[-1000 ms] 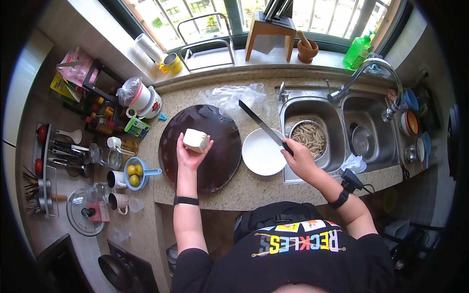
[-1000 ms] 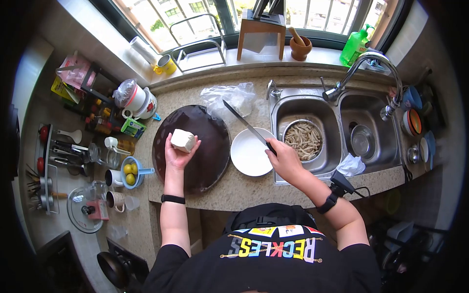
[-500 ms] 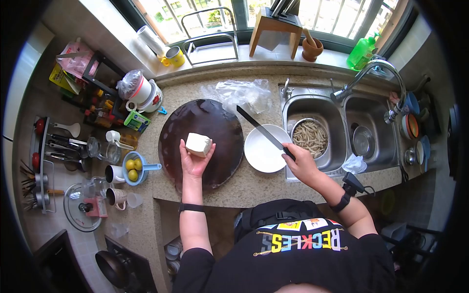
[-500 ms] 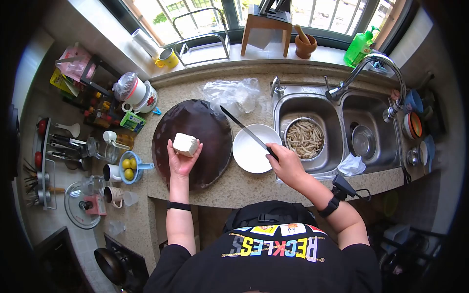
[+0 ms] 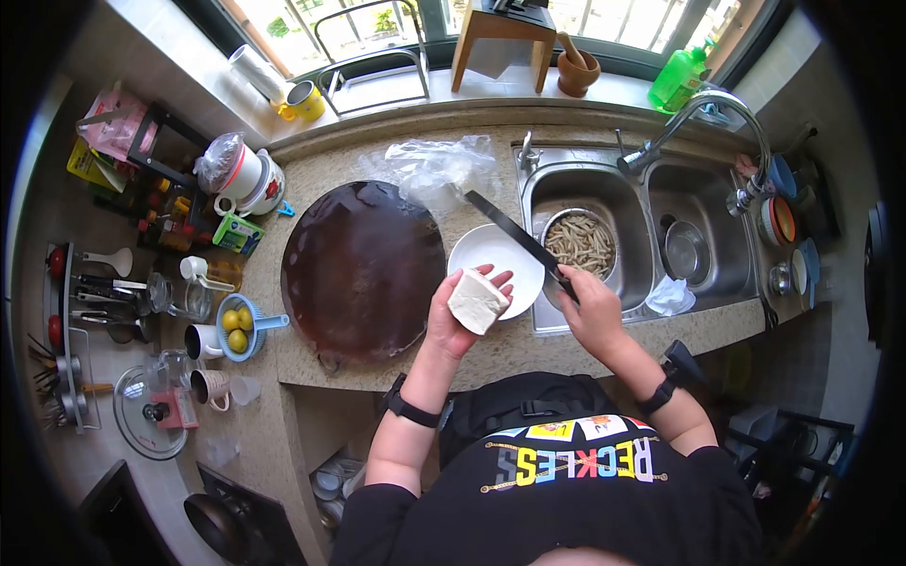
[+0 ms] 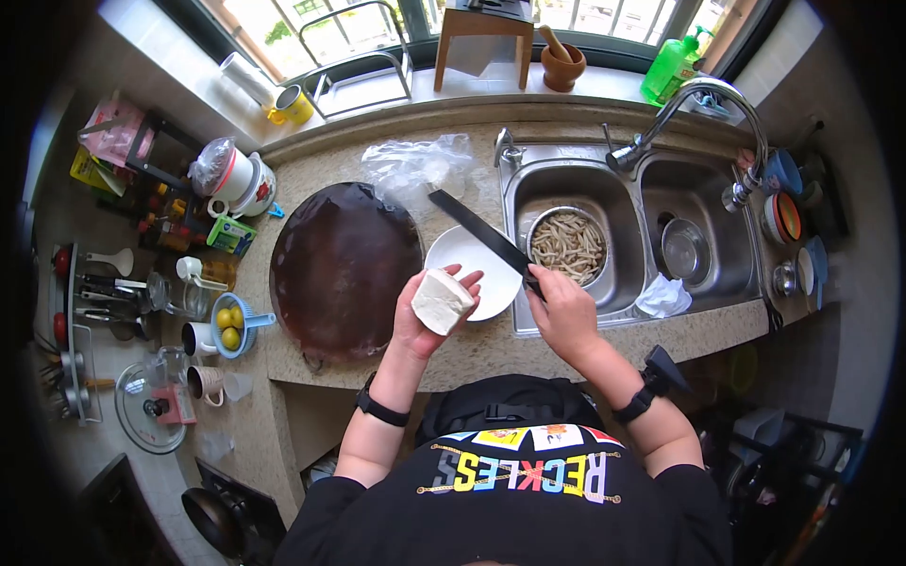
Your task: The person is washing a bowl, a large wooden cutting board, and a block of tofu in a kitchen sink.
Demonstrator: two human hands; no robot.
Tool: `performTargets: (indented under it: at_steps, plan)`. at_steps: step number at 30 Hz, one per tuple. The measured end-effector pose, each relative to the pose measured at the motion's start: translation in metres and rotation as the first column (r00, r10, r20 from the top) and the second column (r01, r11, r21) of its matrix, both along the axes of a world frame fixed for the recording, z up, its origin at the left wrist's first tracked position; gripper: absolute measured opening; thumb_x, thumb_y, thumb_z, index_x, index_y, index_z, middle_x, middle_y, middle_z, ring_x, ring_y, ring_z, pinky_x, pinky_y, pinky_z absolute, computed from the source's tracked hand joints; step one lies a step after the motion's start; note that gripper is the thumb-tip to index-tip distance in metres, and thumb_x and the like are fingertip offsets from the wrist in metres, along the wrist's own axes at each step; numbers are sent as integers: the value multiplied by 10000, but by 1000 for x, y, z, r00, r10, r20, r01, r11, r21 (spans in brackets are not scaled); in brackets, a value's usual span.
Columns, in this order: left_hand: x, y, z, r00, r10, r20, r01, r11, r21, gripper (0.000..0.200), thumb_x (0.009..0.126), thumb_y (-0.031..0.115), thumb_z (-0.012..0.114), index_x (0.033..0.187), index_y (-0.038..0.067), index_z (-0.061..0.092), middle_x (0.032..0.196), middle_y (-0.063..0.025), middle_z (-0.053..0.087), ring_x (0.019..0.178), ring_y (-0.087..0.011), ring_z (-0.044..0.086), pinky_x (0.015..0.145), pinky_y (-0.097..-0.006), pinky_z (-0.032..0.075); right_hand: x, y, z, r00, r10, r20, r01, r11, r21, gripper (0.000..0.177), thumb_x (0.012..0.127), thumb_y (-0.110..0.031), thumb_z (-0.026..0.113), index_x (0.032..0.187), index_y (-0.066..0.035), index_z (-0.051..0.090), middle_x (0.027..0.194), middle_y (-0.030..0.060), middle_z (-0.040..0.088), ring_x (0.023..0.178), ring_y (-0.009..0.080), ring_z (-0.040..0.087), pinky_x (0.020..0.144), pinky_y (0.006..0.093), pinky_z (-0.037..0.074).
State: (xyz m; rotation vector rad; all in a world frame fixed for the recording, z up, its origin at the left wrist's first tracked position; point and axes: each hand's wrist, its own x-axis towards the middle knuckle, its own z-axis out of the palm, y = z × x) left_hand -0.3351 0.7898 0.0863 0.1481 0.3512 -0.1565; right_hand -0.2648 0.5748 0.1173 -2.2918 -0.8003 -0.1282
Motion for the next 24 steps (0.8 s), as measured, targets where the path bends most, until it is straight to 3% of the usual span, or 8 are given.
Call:
performTargets:
  at_steps: [6,12,14,16,19,21,22,24]
  plan:
    - [0,-15,20,993,-53,104,51,999,19,508,896,340,446,1234,-38,427,1149,-244,518,1072,-376,523,934,-479,431,-6,14,5,965,175,194,-107,942,-317,409,727,-63,570,1134,-20,562,825,82,528,769,240,529,675,347,444]
    - [-6,-3,17,1000,-28,-1,28,1000,-8,535,864,372,501,1269,25,449,1090,-187,571,1037,-365,541,964,-464,408,-12,9,18,952,281,123,-257,950,-180,382,741,-92,606,1118,-41,576,801,87,549,757,245,551,660,352,453]
    - [-9,-1,13,999,-27,-30,27,999,-17,553,853,376,512,1270,20,445,1092,-188,570,1037,-367,542,965,-475,405,-6,1,32,956,269,-120,-277,959,-60,376,771,-163,644,1123,-55,570,814,109,587,726,248,589,645,357,474]
    - [-13,2,11,999,11,-37,-10,1000,21,564,846,374,516,1274,15,440,1097,-190,570,1041,-370,540,966,-485,403,18,-10,42,780,157,-605,-39,978,203,310,848,-210,603,1099,-34,561,925,142,638,716,205,626,643,308,492]
    - [-18,14,13,999,45,-21,-45,999,20,567,848,366,501,1286,15,429,1114,-201,566,1044,-374,543,964,-485,408,58,-19,-7,809,26,-588,63,989,131,346,864,-255,577,1113,-17,537,925,155,633,736,201,629,659,301,494]
    - [-19,19,16,996,82,-30,-81,996,31,518,877,371,447,1267,30,455,1110,-209,560,1017,-369,562,915,-491,446,67,-14,-58,832,-127,-540,8,976,-219,423,861,-318,576,1116,11,503,905,167,621,700,212,628,651,292,497]
    - [-19,21,17,996,84,-12,-83,996,32,523,873,371,446,1270,31,454,1122,-197,562,1036,-364,554,923,-487,442,63,-7,-81,786,-113,-607,-9,981,-194,496,850,-381,581,1124,20,478,885,154,610,691,199,626,639,314,501]
    - [-19,21,21,994,109,-31,-108,994,32,528,867,373,452,1269,30,456,1122,-185,563,1055,-362,543,932,-481,438,55,12,-95,402,-82,-912,68,996,-59,569,821,-444,608,1110,27,476,903,135,605,744,152,618,587,322,491]
